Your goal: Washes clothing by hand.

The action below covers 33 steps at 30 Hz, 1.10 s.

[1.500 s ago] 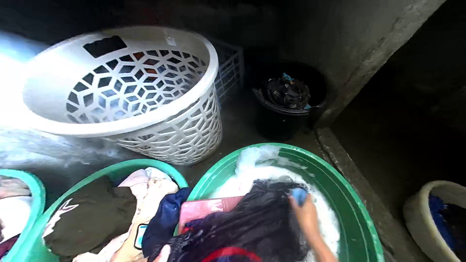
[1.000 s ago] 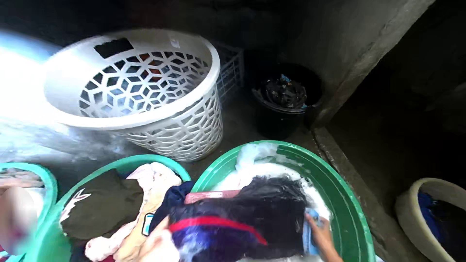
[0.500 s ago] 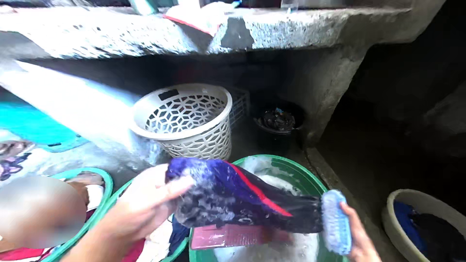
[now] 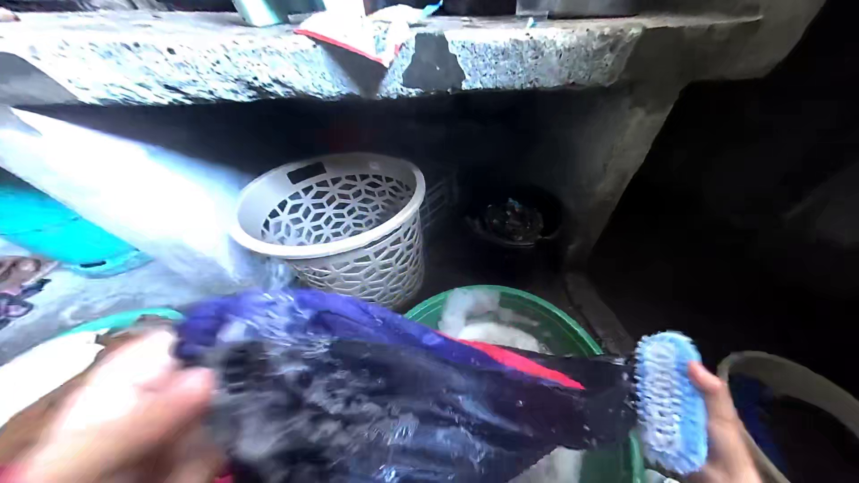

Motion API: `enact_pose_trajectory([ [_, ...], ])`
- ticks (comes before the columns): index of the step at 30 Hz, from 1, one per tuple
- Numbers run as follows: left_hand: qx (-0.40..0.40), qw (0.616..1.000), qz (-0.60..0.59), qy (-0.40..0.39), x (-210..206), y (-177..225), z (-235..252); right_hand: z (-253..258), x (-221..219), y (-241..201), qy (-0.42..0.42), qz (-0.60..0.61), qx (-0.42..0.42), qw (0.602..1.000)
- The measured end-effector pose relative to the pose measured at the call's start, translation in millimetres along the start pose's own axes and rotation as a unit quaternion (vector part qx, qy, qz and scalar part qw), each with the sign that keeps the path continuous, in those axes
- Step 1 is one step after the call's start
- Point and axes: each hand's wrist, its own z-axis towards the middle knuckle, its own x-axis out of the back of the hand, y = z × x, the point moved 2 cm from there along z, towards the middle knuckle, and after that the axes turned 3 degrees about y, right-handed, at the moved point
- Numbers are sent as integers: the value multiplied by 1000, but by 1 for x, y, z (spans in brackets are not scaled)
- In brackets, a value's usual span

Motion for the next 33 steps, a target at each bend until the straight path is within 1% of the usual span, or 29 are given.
enact_pose_trajectory([
  [1, 43, 998, 21, -41, 10, -36, 3, 14, 6, 28, 34, -49, -36, 998],
  [2, 94, 993, 53, -39, 17, -80, 3, 31, 12, 60, 79, -128, -70, 986],
  [3, 157, 983, 100, -2, 20, -124, 1, 46, 18, 95, 126, -219, -97, 963],
  [4, 219, 964, 148, 31, 21, -164, -2, 59, 20, 131, 159, -301, -116, 933],
  [5, 256, 945, 195, 51, 23, -202, -2, 68, 16, 164, 177, -362, -123, 907],
  [6, 280, 930, 227, 70, 25, -235, -4, 69, 3, 192, 178, -413, -118, 886],
  [7, 288, 922, 243, 92, 24, -259, -6, 64, -23, 213, 163, -448, -103, 873],
  [8, 283, 919, 249, 115, 21, -274, -4, 53, -64, 227, 122, -466, -92, 871],
  [10, 274, 919, 236, 159, 16, -280, 3, 14, -159, 248, -17, -472, -76, 878],
  [11, 274, 918, 217, 188, 18, -277, 2, -7, -196, 259, -90, -482, -59, 870],
  [12, 280, 914, 188, 225, 22, -272, 0, -18, -215, 269, -137, -510, -41, 848],
  [13, 283, 908, 159, 267, 28, -265, -1, -14, -214, 278, -151, -547, -33, 823],
  [14, 278, 906, 137, 290, 35, -256, -1, 3, -195, 286, -145, -577, -62, 801],
  [15, 269, 907, 124, 299, 43, -249, 1, 27, -166, 293, -125, -577, -111, 799],
  [17, 268, 906, 123, 305, 54, -245, -1, 60, -120, 302, -61, -539, -144, 828],
  [19, 281, 896, 137, 315, 55, -242, -5, 64, -103, 299, -28, -534, -159, 830],
  [20, 264, 902, 138, 314, 56, -239, 3, 70, -99, 292, -17, -543, -152, 825],
  [21, 241, 912, 134, 305, 58, -237, 8, 79, -89, 282, -5, -564, -146, 813],
  [22, 229, 922, 132, 284, 61, -234, 9, 86, -68, 272, 8, -598, -154, 787],
  [23, 228, 928, 138, 259, 61, -231, 8, 94, -40, 264, 21, -638, -174, 750],
  [24, 241, 930, 154, 232, 56, -229, 7, 100, -14, 258, 33, -663, -199, 721],
  [25, 266, 924, 174, 213, 46, -229, 4, 103, -4, 254, 37, -670, -218, 708],
  [26, 295, 915, 194, 195, 36, -235, 1, 99, -17, 249, 27, -663, -220, 715],
  [27, 310, 911, 204, 180, 34, -246, -4, 85, -51, 248, 5, -642, -206, 738],
  [29, 309, 914, 197, 173, 32, -259, -4, 34, -147, 255, -78, -575, -153, 800],
  [30, 294, 921, 176, 186, 33, -257, -2, 7, -186, 262, -119, -550, -118, 818],
  [31, 271, 929, 147, 205, 37, -252, 0, -6, -205, 271, -141, -545, -87, 822],
  [32, 252, 935, 120, 220, 45, -245, 1, -4, -200, 278, -141, -554, -78, 817],
  [33, 238, 942, 95, 219, 54, -237, -2, 12, -174, 282, -129, -562, -106, 810],
])
